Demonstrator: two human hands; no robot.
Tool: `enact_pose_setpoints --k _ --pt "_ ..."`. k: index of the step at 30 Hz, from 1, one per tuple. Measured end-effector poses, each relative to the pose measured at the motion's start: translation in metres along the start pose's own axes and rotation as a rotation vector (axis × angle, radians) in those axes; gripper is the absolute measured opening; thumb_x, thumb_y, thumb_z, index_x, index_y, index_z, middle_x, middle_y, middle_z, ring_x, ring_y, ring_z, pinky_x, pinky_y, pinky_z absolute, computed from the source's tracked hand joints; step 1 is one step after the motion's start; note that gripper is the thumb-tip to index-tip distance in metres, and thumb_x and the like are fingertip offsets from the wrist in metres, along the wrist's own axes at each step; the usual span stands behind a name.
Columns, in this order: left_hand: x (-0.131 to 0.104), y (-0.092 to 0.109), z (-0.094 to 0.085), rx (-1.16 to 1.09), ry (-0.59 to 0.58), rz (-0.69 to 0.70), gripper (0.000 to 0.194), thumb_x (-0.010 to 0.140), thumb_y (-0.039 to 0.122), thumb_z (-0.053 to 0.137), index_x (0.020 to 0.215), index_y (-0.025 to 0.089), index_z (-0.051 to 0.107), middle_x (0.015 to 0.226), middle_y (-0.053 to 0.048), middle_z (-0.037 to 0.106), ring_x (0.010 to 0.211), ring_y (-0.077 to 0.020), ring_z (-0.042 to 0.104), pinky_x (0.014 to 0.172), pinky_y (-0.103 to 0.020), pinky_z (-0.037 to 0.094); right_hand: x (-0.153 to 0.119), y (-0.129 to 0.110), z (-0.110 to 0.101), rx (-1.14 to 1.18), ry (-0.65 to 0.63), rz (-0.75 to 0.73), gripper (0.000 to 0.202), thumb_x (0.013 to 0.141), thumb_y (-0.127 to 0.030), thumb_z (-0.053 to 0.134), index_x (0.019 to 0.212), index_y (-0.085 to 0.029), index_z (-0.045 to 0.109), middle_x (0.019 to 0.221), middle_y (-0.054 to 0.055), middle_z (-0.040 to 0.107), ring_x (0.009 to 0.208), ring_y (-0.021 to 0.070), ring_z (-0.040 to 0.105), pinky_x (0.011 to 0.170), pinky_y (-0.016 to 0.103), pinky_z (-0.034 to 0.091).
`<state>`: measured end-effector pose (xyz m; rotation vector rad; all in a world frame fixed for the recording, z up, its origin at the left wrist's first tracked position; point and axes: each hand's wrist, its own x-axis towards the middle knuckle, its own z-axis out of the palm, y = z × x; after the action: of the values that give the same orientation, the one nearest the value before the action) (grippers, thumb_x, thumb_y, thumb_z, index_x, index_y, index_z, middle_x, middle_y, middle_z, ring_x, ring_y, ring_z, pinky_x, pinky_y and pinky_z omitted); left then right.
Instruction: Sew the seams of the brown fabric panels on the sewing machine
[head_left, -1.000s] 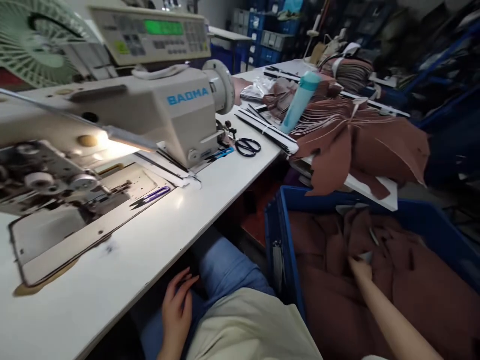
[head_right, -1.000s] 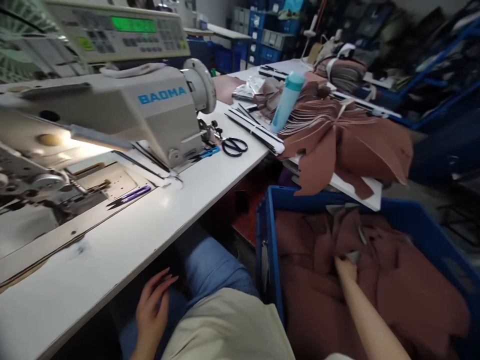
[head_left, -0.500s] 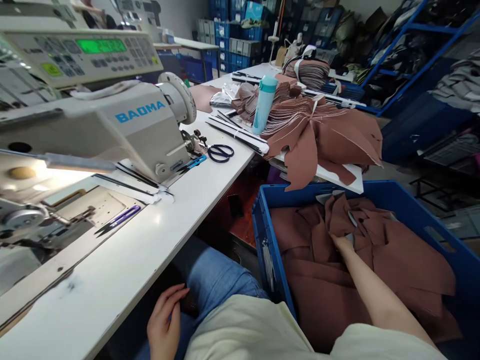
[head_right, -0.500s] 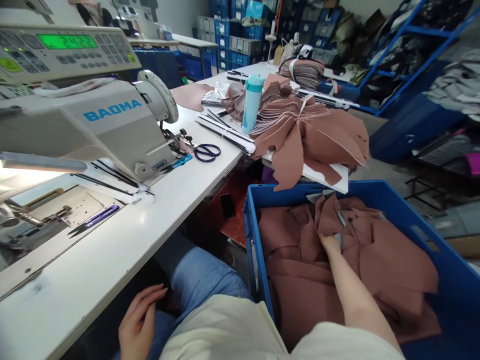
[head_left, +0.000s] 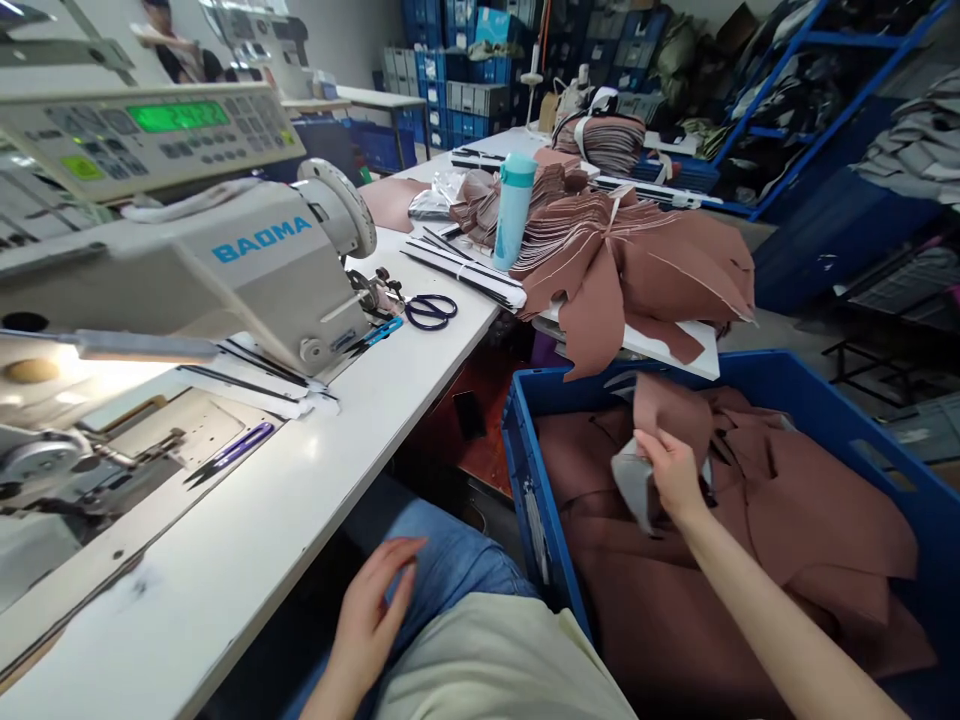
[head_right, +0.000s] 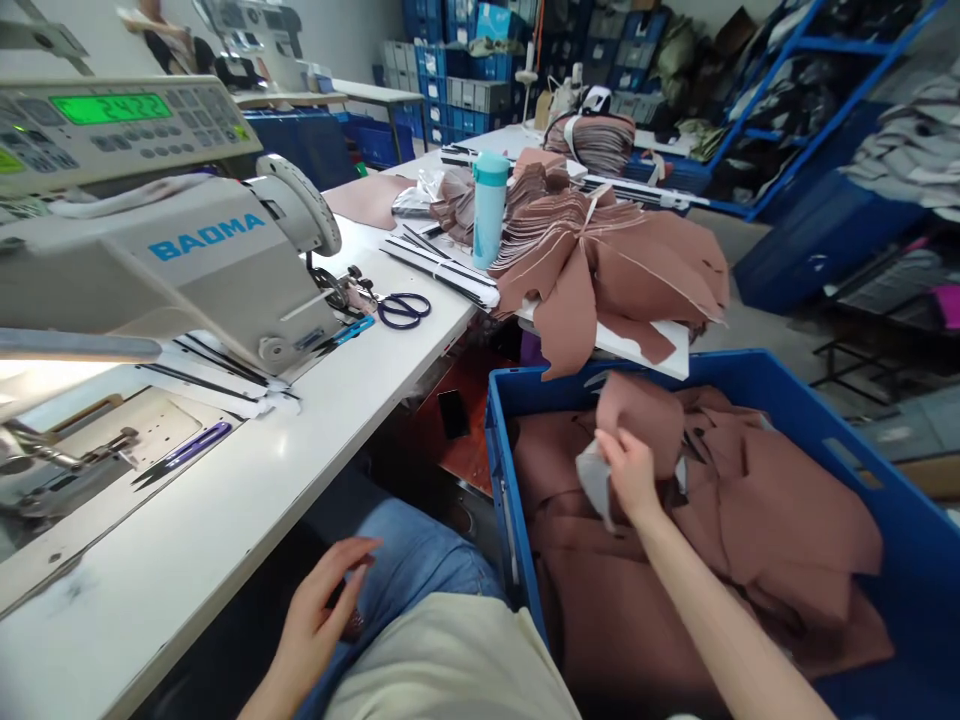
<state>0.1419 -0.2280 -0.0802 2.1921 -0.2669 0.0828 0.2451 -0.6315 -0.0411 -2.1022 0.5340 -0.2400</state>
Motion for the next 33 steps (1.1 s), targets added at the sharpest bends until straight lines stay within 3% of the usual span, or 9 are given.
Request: enact_pose_setpoints --k 5,8,11,14,21,25,29,31,33 --pt "0.027 0.057 -0.004 0.055 -0.177 0.159 0.066 0.087 0.052 0.056 0.144 0.024 0.040 0.145 -0.013 0.044 0.132 -0.0321 0.042 0.108 -0.047 0.038 -0.104 -0.083 0.079 0.350 -0.410 -0.210 0.049 0.082 -0.063 0.048 0.057 -0.023 0.036 0.054 -0.004 0.037 0.052 0.0120 0.036 0.049 0.025 0.035" --pt "0.028 0.083 -0.014 0.006 -0.168 0.076 0.090 0.075 0.045 0.072 0.149 0.021 0.026 0.147 -0.015 0.040 0.133 -0.0331 0.040 0.110 -0.047 0.036 -0.150 -0.114 0.111 0.471 -0.680 -0.291 0.051 0.087 -0.060 0.046 0.054 -0.022 0.038 0.052 -0.004 0.036 0.048 0.0106 0.034 0.044 0.024 0.034" --pt "0.013 0.094 -0.035 -0.116 -0.145 -0.163 0.085 0.076 0.024 0.064 0.150 0.021 0.023 0.138 -0.013 0.051 0.115 -0.0264 0.058 0.098 -0.038 0.049 -0.165 -0.136 0.123 0.560 -0.909 -0.453 0.047 0.094 -0.049 0.041 0.056 -0.021 0.039 0.058 -0.002 0.043 0.054 0.0116 0.041 0.051 0.024 0.041" --pt "-0.014 0.100 -0.071 -0.101 -0.074 -0.308 0.068 0.077 0.018 0.053 0.143 0.026 0.040 0.128 -0.008 0.059 0.111 -0.0256 0.059 0.097 -0.038 0.048 -0.159 -0.157 0.125 0.523 -1.161 -0.842 0.035 0.098 -0.030 0.038 0.070 -0.020 0.055 0.076 0.003 0.058 0.073 0.0154 0.055 0.070 0.029 0.049" --pt "-0.057 0.143 -0.175 -0.136 -0.133 -0.511 0.027 0.080 0.030 0.058 0.101 0.031 0.073 0.092 -0.004 0.071 0.089 -0.0248 0.067 0.079 -0.029 0.054 -0.139 -0.208 0.162 0.559 -1.036 -1.531 0.045 0.086 -0.013 0.056 0.128 -0.029 0.051 0.120 0.009 0.054 0.114 0.0232 0.049 0.097 0.040 0.041" --pt "-0.077 0.153 -0.219 -0.211 -0.264 -0.551 0.025 0.080 0.037 0.059 0.097 0.029 0.075 0.090 -0.004 0.072 0.084 -0.0223 0.068 0.076 -0.025 0.053 -0.137 -0.240 0.194 0.364 -1.757 -1.326 0.062 0.088 -0.044 0.061 0.143 -0.029 0.036 0.121 0.009 0.059 0.110 0.0243 0.055 0.094 0.039 0.044" --pt "-0.108 0.136 -0.258 -0.077 -0.102 -0.680 0.045 0.075 0.052 0.058 0.100 0.018 0.073 0.095 -0.005 0.071 0.090 -0.0218 0.066 0.082 -0.027 0.051 -0.146 -0.258 0.216 -0.062 -2.483 -0.922 0.073 0.076 -0.072 0.056 0.129 -0.023 0.058 0.074 -0.001 0.059 0.066 0.0146 0.056 0.062 0.025 0.046" --pt "-0.122 0.118 -0.279 0.006 -0.048 -0.763 0.056 0.069 0.056 0.063 0.109 0.016 0.069 0.107 -0.005 0.069 0.101 -0.0238 0.063 0.087 -0.027 0.049 -0.157 -0.262 0.225 -0.133 -2.696 -0.784 0.072 0.073 -0.078 0.053 0.114 -0.020 0.068 0.068 -0.002 0.052 0.058 0.0122 0.049 0.054 0.023 0.042" --pt "-0.133 0.094 -0.298 0.082 0.016 -0.882 0.061 0.070 0.055 0.063 0.118 0.017 0.064 0.117 -0.005 0.066 0.106 -0.0240 0.060 0.087 -0.025 0.048 -0.172 -0.264 0.234 -0.079 -2.691 -0.780 0.055 0.080 -0.069 0.054 0.094 -0.020 0.073 0.074 0.000 0.054 0.060 0.0117 0.050 0.054 0.023 0.043"
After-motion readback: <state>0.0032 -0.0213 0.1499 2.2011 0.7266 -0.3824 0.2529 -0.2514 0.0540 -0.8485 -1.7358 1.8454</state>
